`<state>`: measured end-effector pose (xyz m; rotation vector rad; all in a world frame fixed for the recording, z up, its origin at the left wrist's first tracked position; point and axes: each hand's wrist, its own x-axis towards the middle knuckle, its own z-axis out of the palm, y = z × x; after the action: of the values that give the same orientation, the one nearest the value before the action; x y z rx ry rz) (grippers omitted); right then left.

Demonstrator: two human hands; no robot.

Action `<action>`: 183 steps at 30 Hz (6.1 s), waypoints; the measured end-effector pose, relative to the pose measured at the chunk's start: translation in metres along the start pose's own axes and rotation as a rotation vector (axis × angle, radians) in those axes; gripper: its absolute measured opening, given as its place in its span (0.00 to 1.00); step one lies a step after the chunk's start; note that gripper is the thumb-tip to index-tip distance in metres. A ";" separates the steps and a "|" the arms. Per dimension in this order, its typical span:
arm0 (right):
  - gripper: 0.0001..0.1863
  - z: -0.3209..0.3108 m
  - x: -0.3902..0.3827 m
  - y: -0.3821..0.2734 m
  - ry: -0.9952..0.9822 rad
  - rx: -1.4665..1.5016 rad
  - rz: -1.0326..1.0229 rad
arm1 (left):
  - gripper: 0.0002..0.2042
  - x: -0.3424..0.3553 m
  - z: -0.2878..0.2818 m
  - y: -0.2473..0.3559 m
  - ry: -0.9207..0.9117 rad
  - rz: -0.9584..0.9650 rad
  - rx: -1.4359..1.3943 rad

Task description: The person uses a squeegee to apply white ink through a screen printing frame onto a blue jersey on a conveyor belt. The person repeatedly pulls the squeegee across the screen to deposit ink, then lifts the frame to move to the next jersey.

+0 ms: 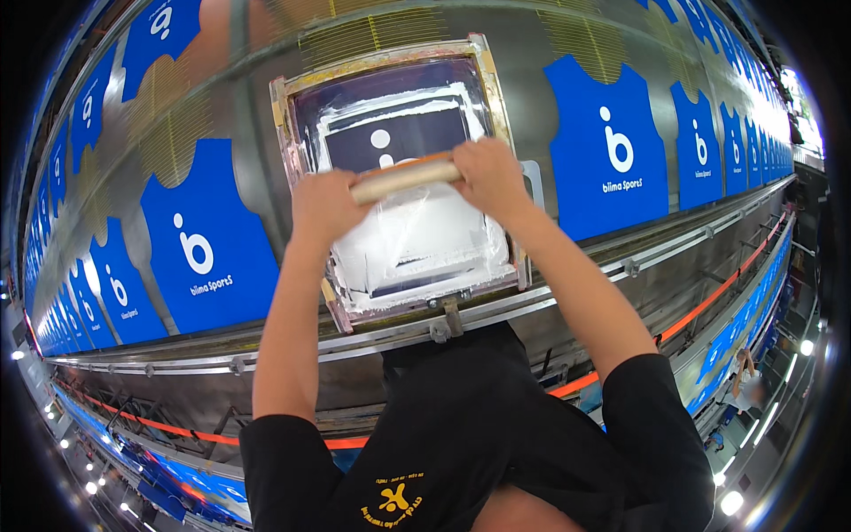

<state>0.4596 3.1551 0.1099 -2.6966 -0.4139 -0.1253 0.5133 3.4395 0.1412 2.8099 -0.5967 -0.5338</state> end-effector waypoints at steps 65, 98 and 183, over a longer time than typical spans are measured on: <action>0.26 0.010 -0.091 0.068 0.297 0.597 0.925 | 0.13 -0.009 -0.005 0.048 0.073 0.325 -0.058; 0.18 0.005 -0.028 -0.105 0.580 0.651 0.665 | 0.29 -0.237 0.035 -0.052 0.213 0.318 -0.152; 0.20 0.172 0.238 -0.384 -0.047 -0.071 0.085 | 0.20 -0.095 -0.130 -0.446 -0.070 -0.011 -0.016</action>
<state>0.5739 3.6242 0.1343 -2.7872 -0.3134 -0.0527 0.6387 3.8967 0.1613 2.7910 -0.5885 -0.6384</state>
